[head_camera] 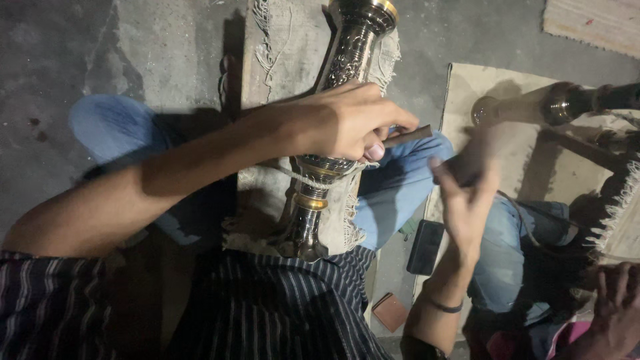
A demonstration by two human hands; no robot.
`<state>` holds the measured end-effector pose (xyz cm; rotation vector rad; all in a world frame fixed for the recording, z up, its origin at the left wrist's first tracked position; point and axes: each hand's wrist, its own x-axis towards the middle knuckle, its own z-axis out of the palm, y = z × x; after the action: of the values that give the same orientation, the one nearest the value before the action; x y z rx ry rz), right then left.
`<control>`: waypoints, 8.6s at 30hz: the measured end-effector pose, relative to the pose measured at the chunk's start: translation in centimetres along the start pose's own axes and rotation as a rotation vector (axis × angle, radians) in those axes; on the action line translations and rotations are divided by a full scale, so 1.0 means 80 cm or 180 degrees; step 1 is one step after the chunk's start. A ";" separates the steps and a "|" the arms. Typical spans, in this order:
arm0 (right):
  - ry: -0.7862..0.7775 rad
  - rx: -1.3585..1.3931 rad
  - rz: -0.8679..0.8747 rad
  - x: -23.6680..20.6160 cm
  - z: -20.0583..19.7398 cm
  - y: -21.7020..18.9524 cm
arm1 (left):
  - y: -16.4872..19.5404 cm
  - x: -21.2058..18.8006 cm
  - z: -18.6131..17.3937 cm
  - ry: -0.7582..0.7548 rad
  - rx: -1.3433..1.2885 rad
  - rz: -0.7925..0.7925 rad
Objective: The person sits cross-legged on the floor with an ornate brass vase braced against a cloth cushion on their lap. They hold a chisel against the vase surface and repeatedly strike it with a wooden mallet, working the chisel around different areas of the vase to cut a decorative pattern into the metal.
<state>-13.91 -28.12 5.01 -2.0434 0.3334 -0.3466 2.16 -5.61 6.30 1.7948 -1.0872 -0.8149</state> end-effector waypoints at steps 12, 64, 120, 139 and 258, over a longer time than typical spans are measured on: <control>0.0209 0.1015 0.0478 0.035 -0.004 -0.072 | -0.008 -0.046 0.035 0.1381 0.0114 0.0498; -0.1200 -0.2129 -0.1220 0.104 -0.008 -0.133 | 0.005 -0.063 0.064 0.2215 -0.0148 0.0233; -0.1034 -0.3328 -0.2683 0.106 -0.029 -0.177 | 0.032 -0.093 0.084 0.3057 -0.0202 -0.0644; -0.1483 -0.2464 -0.1379 0.115 -0.020 -0.152 | 0.017 -0.077 0.045 0.2215 -0.0250 -0.0069; -0.1659 -0.3044 -0.3078 0.141 0.004 -0.165 | -0.010 -0.084 0.039 0.2072 -0.0671 0.0408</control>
<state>-2.18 -25.93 17.66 -3.0147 -1.0436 -0.2099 -2.91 -0.37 4.92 1.6174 -0.6477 -0.2181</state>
